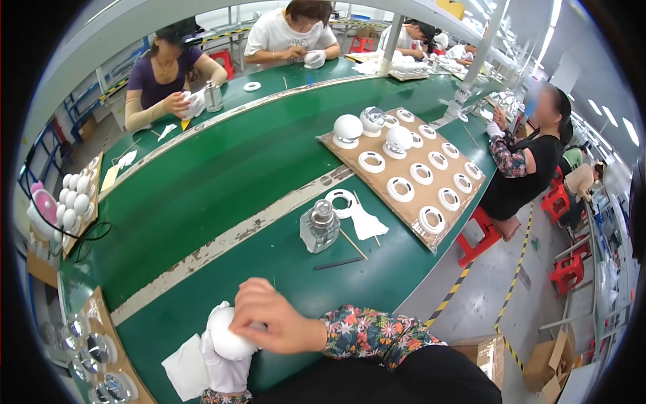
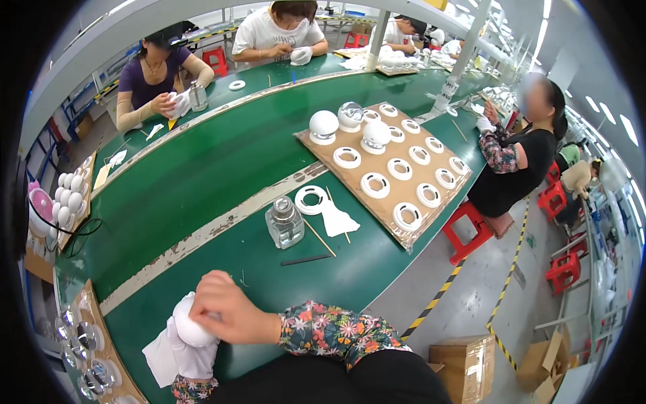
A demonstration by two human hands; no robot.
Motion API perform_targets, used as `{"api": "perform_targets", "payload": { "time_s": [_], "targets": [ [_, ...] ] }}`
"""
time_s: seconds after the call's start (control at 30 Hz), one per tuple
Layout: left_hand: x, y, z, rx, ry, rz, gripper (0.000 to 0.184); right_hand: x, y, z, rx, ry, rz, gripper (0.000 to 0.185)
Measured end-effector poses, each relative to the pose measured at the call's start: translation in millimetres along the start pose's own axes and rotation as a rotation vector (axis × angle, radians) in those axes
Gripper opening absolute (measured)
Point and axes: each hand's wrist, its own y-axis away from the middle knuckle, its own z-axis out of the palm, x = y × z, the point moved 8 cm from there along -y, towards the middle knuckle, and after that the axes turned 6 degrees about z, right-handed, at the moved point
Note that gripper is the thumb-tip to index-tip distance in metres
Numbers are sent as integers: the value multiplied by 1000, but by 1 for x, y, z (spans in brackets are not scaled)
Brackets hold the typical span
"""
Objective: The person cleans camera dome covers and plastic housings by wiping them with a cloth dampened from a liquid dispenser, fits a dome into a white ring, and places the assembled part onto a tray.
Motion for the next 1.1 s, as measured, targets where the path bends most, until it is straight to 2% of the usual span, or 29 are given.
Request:
{"api": "perform_targets", "payload": {
  "time_s": [0.23,0.33,0.37,0.47,0.57,0.67,0.77,0.8,0.83,0.87,0.93,1.1],
  "targets": [
    [-3,-5,10,71,-320,-41,75,-13,-4,-1,-43,107,-33,5],
    [-4,-4,0,-13,-376,-11,75,5,-5,1,-165,-4,108,6],
    [-5,-2,6,-125,-327,-36,72,10,-5,2,-196,-20,141,6],
    [-5,3,-10,-47,-428,23,77,23,-5,2,-252,-91,258,8],
    [-10,8,-16,-25,-380,-88,76,36,-3,5,-259,-208,401,11],
    [-5,16,-11,87,-345,-119,71,48,1,9,-283,-297,504,10],
    [-9,12,19,-138,-118,-200,78,56,3,11,-269,-274,551,11],
    [-11,12,9,7,-115,-216,82,63,7,14,-230,-371,542,9],
    [-9,7,21,-71,-83,-220,79,69,11,15,-204,-423,556,8],
    [-11,7,12,-21,2,-245,75,66,9,13,-203,-411,527,8],
    [-5,5,22,-133,85,-174,71,70,12,17,-156,-473,588,6],
    [6,-1,16,115,144,-139,69,72,15,18,-24,-437,611,1]
  ]
}}
